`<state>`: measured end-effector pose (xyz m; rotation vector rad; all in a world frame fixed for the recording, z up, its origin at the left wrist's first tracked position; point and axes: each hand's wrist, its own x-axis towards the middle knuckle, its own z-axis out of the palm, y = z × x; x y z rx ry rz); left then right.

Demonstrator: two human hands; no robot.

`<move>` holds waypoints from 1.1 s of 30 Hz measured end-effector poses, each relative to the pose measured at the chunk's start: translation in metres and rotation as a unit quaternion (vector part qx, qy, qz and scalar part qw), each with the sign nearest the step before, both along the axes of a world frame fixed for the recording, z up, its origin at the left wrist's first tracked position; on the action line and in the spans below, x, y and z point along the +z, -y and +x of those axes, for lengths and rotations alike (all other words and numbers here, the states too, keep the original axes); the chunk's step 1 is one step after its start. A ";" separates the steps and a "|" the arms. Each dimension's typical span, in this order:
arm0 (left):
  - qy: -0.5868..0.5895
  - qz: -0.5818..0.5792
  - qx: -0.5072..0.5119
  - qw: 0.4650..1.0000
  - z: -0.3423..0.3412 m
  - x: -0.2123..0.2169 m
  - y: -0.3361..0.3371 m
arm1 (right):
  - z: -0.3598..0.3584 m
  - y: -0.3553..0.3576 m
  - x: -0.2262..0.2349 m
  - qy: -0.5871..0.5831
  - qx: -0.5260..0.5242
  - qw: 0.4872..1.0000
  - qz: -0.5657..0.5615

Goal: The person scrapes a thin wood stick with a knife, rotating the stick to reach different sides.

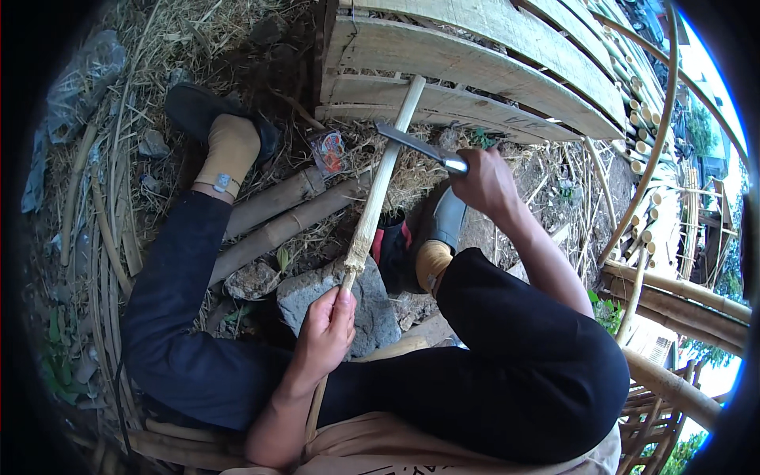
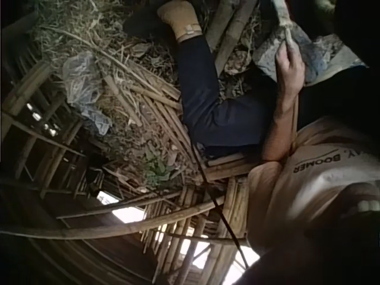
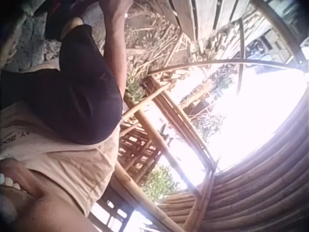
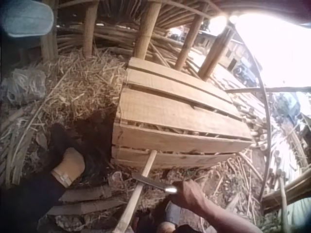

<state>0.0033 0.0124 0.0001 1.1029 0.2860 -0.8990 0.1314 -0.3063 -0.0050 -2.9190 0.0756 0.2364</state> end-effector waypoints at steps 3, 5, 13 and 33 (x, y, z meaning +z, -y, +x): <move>-0.004 -0.003 -0.004 1.000 0.001 0.000 0.003 | -0.020 -0.016 0.000 -0.014 0.042 0.997 0.057; -0.009 -0.008 0.000 1.000 0.002 0.000 0.003 | -0.025 -0.028 0.003 -0.054 0.124 0.988 0.068; 0.040 0.038 0.002 0.998 -0.001 -0.004 0.003 | -0.007 -0.012 -0.004 -0.010 0.044 0.999 -0.004; 0.011 0.012 0.002 1.000 0.001 -0.003 0.003 | -0.005 -0.015 0.001 0.009 0.040 0.999 -0.019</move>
